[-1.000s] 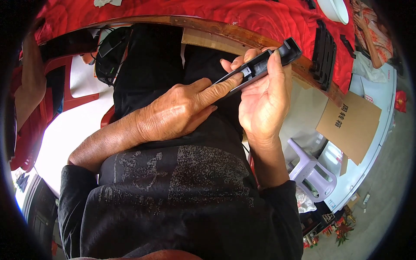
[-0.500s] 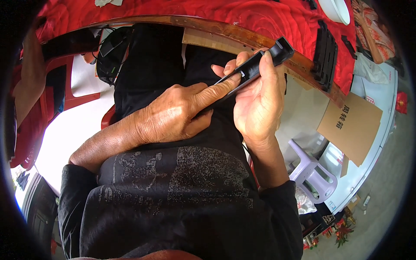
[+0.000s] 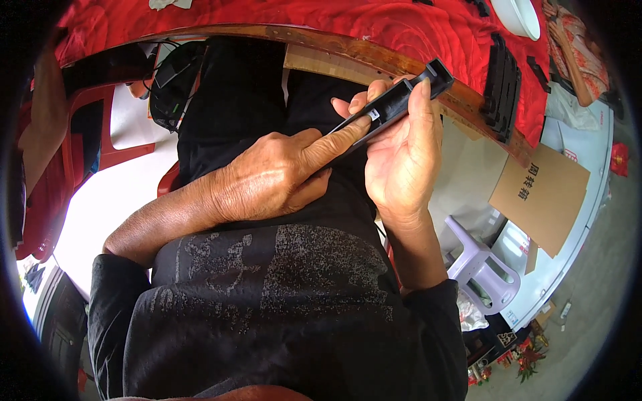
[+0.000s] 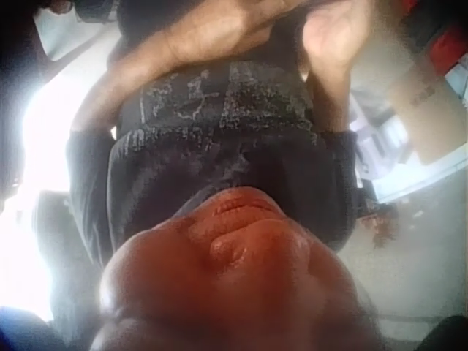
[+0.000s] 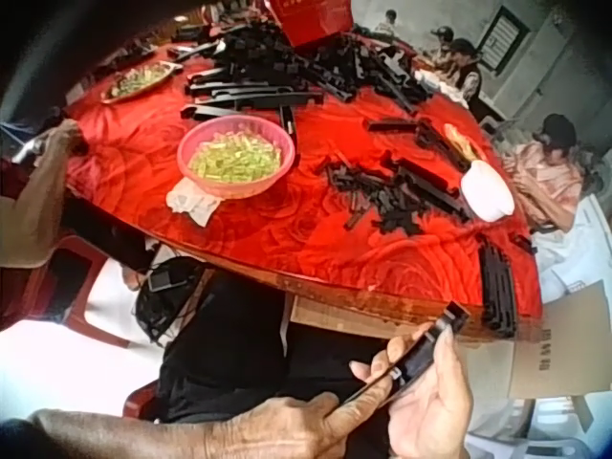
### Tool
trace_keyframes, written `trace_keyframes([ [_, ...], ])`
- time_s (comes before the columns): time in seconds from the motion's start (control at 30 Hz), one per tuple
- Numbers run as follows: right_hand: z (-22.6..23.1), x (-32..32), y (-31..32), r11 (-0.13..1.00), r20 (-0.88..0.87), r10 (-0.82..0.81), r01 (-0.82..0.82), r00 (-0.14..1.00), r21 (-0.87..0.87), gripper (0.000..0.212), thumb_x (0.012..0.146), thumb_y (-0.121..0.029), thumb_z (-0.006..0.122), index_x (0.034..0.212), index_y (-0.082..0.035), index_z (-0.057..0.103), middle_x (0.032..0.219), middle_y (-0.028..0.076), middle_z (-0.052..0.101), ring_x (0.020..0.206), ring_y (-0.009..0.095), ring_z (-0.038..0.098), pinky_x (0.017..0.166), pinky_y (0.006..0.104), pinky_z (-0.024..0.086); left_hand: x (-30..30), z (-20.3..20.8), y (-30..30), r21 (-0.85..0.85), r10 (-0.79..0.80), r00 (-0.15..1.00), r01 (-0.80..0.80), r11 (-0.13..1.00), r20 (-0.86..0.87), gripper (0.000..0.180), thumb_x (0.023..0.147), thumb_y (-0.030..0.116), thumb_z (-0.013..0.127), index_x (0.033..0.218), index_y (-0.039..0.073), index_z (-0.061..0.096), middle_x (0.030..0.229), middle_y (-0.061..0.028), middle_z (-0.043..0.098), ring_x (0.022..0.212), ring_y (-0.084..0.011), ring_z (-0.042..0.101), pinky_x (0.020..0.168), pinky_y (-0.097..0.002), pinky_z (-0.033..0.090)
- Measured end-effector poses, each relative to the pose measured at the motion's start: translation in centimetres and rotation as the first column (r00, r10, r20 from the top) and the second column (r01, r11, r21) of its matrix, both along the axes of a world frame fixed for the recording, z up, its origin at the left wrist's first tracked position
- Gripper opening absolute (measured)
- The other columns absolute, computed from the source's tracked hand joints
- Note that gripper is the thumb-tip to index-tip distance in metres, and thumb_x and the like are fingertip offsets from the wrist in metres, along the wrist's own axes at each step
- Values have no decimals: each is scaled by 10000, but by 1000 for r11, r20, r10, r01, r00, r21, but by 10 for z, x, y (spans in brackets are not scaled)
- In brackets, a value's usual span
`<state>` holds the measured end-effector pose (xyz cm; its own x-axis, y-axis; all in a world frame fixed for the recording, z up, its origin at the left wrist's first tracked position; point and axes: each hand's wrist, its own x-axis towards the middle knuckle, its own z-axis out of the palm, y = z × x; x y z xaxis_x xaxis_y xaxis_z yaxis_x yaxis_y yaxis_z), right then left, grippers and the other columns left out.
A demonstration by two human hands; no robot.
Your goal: The person assembles a toy gun by hand, fitting plastic toy parts and springs into a toy gun frame.
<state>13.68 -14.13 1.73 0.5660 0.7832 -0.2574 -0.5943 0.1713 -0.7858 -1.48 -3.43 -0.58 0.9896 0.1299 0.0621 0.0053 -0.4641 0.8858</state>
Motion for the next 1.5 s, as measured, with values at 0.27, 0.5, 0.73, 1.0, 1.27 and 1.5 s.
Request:
trace_keyframes([
  [0.27, 0, 0, -2, 998, 11, -11, 12, 1000, -66, 320, 1068, -379, 434, 1111, -67, 492, 988, 91, 528, 942, 235, 538, 1033, 553, 453, 3, 0, 3, -33, -40, 999, 40, 999, -7, 826, 804, 25, 650, 1545, 51, 288, 900, -211, 635, 740, -370, 667, 683, -439, 575],
  [0.5, -2, 4, 6, 998, 43, -8, 11, 999, -69, 323, 1065, -384, 448, 1122, -70, 500, 992, 91, 534, 937, 234, 545, 1018, 546, 470, 6, -2, 6, -77, -25, 1000, 24, 997, -16, 834, 796, 20, 659, 1543, 73, 291, 982, -214, 652, 798, -384, 687, 727, -446, 589],
  [0.73, -1, 5, 4, 999, 52, -12, 15, 999, -40, 330, 1069, -385, 442, 1130, -66, 501, 992, 90, 538, 918, 233, 555, 1006, 542, 483, 6, 3, 6, -45, 2, 1000, -3, 999, -23, 783, 798, 23, 660, 1501, 86, 320, 1092, -212, 632, 838, -402, 687, 732, -453, 595],
  [1.0, 3, 2, 12, 999, 79, -34, 37, 996, -37, 335, 1064, -396, 453, 1120, -68, 493, 976, 85, 530, 906, 230, 549, 989, 532, 489, 7, 10, 7, -74, 36, 999, -37, 997, -14, 793, 797, 25, 657, 1499, 103, 295, 1160, -219, 579, 870, -428, 668, 734, -480, 584],
  [1.27, 2, 3, 12, 999, 102, -28, 32, 994, -42, 336, 1060, -401, 464, 1121, -72, 481, 967, 79, 525, 905, 222, 550, 987, 514, 494, 11, 14, 11, -45, 15, 997, -18, 999, -70, 800, 801, 41, 664, 1504, 109, 290, 1151, -212, 580, 899, -426, 666, 749, -476, 584],
  [1.5, 2, 5, 14, 1000, 128, -28, 28, 991, 0, 323, 1060, -392, 466, 1119, -75, 477, 972, 81, 526, 912, 224, 553, 978, 509, 500, 15, 12, 11, -29, 24, 999, -25, 999, -31, 805, 797, 43, 672, 1507, 112, 299, 1148, -209, 582, 894, -419, 669, 748, -469, 584],
])
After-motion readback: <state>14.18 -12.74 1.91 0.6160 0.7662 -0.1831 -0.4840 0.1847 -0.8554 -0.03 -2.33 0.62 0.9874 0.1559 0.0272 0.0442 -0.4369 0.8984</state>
